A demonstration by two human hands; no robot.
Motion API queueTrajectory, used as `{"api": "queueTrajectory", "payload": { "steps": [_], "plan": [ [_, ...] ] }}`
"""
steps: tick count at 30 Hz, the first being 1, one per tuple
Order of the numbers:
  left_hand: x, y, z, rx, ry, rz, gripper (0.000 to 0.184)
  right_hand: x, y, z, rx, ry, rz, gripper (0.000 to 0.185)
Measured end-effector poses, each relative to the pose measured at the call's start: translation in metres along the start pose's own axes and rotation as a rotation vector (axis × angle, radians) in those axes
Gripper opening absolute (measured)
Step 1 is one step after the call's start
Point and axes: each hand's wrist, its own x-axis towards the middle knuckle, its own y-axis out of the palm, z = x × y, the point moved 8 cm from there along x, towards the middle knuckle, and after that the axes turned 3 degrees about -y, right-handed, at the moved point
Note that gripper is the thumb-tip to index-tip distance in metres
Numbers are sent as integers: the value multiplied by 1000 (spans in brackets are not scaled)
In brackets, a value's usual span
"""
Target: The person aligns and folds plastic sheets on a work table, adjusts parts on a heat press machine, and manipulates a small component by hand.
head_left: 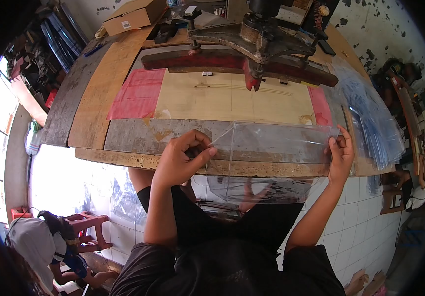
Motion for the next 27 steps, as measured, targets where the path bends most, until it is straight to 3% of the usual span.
{"api": "queueTrajectory", "payload": {
  "steps": [27],
  "plan": [
    [0, 0, 3, 6, 1, -1, 22, 0, 1, 2, -6, -2, 0, 44]
  ]
}}
